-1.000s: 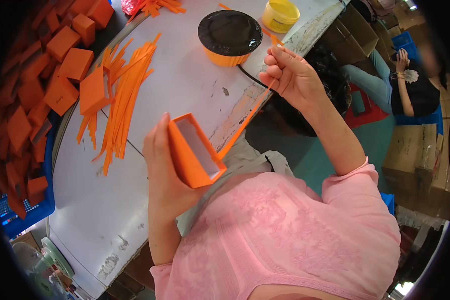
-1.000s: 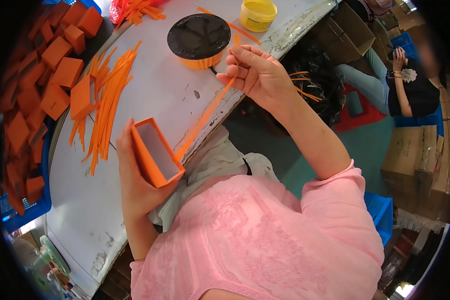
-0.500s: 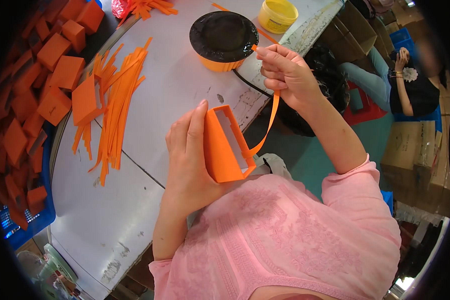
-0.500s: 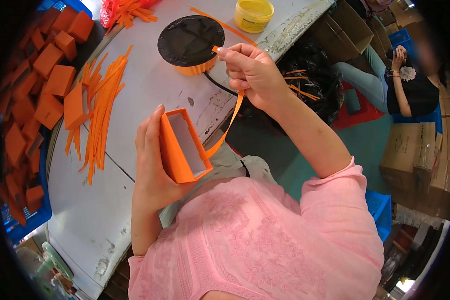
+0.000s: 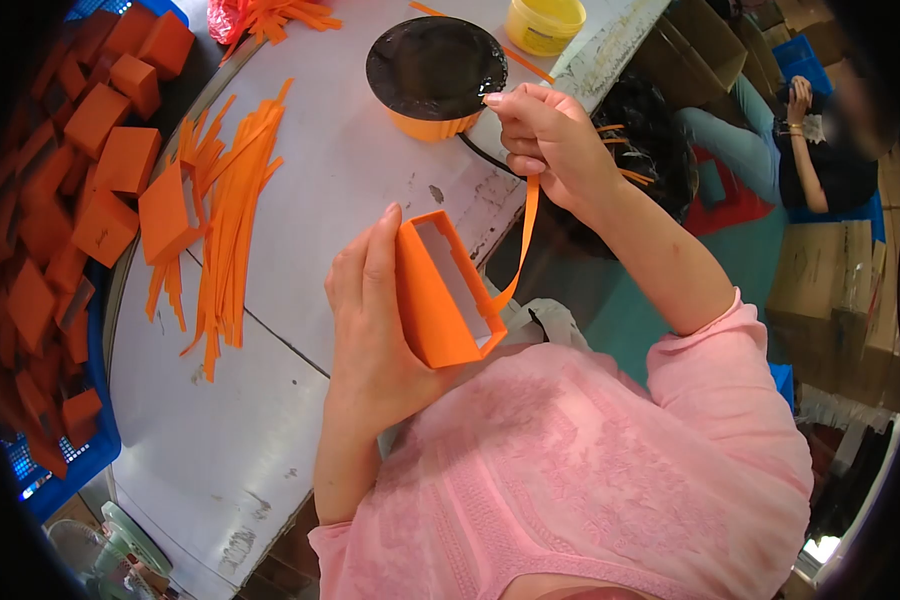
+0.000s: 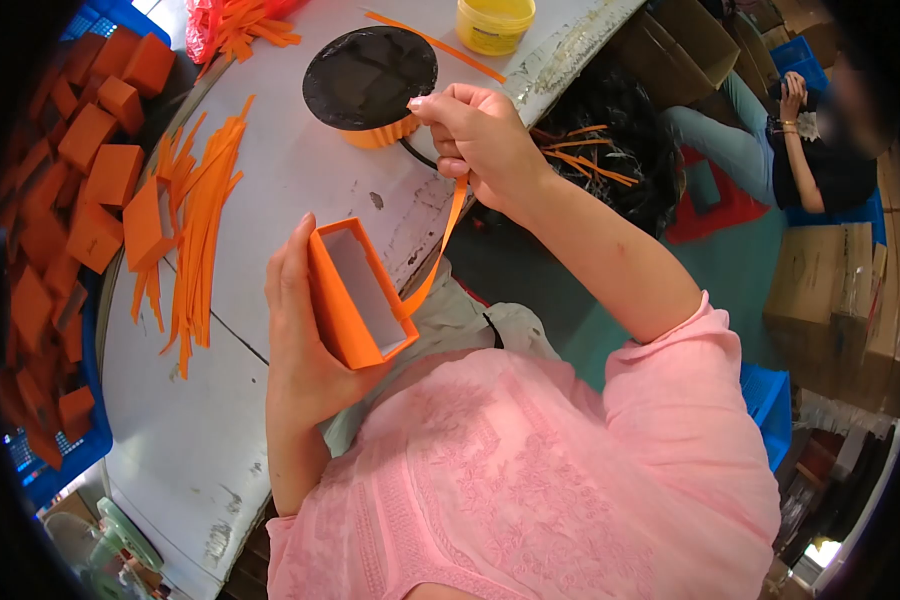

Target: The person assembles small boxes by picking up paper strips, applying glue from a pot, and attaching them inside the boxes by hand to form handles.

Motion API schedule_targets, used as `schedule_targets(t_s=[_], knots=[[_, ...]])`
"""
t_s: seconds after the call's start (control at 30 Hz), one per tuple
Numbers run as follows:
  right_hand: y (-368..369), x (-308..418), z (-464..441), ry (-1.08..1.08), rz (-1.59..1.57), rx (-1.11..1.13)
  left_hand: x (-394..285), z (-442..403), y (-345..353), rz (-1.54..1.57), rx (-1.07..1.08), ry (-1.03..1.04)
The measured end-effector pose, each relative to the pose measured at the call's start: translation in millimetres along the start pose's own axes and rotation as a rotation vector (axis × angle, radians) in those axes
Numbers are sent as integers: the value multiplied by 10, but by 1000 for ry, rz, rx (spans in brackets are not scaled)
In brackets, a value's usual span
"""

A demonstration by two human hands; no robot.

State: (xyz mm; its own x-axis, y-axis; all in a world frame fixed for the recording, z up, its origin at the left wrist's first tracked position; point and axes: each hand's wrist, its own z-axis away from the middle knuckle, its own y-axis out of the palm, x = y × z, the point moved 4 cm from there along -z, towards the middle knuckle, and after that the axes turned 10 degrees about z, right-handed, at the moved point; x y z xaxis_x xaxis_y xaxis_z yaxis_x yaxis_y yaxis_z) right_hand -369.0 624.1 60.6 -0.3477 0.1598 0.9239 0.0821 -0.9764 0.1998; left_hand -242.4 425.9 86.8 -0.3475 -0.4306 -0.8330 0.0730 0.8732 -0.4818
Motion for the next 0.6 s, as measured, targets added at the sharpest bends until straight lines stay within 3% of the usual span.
schedule_targets(t_s=[0.23, 0.43, 0.6], knots=[[-119, -55, 163, 12, 62, -15, 17, 65, -109, -26, -37, -18], [410, 161, 712, -160, 367, 537, -2, 154, -239, 23, -117, 28], [606, 151, 800, -105, 490, 622, -54, 183, -243, -68, -115, 136]])
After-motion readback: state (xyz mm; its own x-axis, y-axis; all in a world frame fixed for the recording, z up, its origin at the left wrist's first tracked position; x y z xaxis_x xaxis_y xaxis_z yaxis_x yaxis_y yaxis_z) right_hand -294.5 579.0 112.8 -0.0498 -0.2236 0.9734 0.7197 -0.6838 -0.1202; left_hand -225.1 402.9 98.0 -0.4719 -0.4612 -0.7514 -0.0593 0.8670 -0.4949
